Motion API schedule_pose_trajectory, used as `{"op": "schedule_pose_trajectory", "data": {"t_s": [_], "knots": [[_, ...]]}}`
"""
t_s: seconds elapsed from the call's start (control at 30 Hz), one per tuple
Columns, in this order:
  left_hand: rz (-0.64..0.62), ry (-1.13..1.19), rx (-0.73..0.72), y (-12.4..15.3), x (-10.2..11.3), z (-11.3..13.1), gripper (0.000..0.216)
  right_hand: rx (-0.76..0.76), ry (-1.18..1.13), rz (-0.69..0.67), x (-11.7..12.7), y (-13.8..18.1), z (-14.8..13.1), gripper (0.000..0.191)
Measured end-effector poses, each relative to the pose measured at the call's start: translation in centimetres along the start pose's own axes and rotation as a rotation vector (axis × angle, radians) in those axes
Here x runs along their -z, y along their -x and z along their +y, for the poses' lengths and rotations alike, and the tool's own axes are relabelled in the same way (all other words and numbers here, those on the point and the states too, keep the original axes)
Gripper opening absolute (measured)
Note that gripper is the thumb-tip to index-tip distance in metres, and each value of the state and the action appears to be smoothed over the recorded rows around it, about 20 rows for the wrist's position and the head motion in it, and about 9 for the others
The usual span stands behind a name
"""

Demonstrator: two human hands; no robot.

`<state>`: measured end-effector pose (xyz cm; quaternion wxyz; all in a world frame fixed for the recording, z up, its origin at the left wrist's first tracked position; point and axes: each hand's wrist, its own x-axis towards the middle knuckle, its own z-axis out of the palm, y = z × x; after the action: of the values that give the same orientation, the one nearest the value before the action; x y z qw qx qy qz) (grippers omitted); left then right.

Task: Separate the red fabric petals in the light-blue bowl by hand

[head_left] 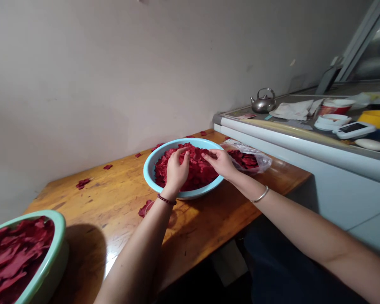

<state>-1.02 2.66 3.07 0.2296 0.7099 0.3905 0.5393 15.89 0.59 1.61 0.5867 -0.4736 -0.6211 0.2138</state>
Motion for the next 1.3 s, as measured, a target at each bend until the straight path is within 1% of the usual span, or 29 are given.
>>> {"op": "schedule_pose_trajectory", "data": {"t_s": [0.07, 0.13, 0.23, 0.3, 0.37, 0.43, 0.5, 0.57, 0.63, 0.7, 0.77, 0.87, 0.93, 1.03, 1.1, 1.2, 1.3], "knots": [[-0.068, 0.067, -0.028, 0.2, -0.1, 0.3, 0.022, 0.006, 0.024, -0.02, 0.0, 0.0, 0.2, 0.049], [-0.114, 0.123, -0.013, 0.2, -0.2, 0.5, 0.023, 0.014, 0.072, -0.02, 0.0, 0.0, 0.3, 0.053], [-0.104, 0.149, 0.071, 0.2, -0.2, 0.6, 0.02, 0.02, 0.164, -0.013, 0.0, 0.1, 0.4, 0.061], [-0.093, 0.165, 0.107, 0.2, -0.1, 0.6, 0.019, 0.027, 0.178, -0.01, 0.1, 0.2, 0.1, 0.064], [-0.054, 0.161, 0.109, 0.1, 0.0, 0.7, 0.022, 0.046, 0.15, -0.018, 0.2, 0.2, -0.1, 0.062], [0.035, 0.121, 0.107, 0.1, 0.2, 0.8, 0.025, 0.067, 0.114, -0.034, 0.3, 0.3, -0.2, 0.057], [0.116, 0.086, 0.123, 0.0, 0.3, 0.8, 0.025, 0.083, 0.084, -0.039, 0.2, 0.4, -0.1, 0.048], [0.131, 0.078, 0.14, -0.1, 0.4, 0.6, 0.024, 0.098, 0.056, -0.013, 0.1, 0.5, 0.2, 0.037], [0.108, 0.091, 0.144, -0.1, 0.3, 0.4, 0.024, 0.104, 0.011, 0.017, -0.1, 0.5, 0.3, 0.029], [0.069, 0.112, 0.148, -0.1, 0.2, 0.1, 0.025, 0.085, -0.056, 0.014, -0.2, 0.4, 0.3, 0.033], [0.007, 0.124, 0.147, 0.0, 0.1, 0.0, 0.026, 0.033, -0.123, -0.032, -0.1, 0.2, 0.3, 0.04], [-0.085, 0.1, 0.09, 0.1, 0.0, 0.2, 0.022, -0.048, -0.165, -0.097, 0.0, -0.1, 0.2, 0.038], [-0.115, 0.08, 0.049, 0.2, -0.1, 0.5, 0.018, -0.071, -0.166, -0.094, 0.1, -0.2, 0.3, 0.038], [-0.136, 0.094, 0.012, 0.2, -0.1, 0.8, 0.019, -0.06, -0.162, -0.058, 0.2, -0.1, 0.2, 0.041], [-0.149, 0.12, 0.008, 0.3, 0.0, 0.9, 0.017, -0.044, -0.14, -0.059, 0.2, -0.1, 0.0, 0.043], [-0.153, 0.145, 0.04, 0.4, 0.0, 1.0, 0.02, -0.044, -0.075, -0.083, 0.3, 0.0, -0.4, 0.047], [-0.123, 0.165, 0.064, 0.5, 0.1, 1.0, 0.022, -0.038, -0.033, -0.078, 0.4, 0.1, -0.7, 0.05]]}}
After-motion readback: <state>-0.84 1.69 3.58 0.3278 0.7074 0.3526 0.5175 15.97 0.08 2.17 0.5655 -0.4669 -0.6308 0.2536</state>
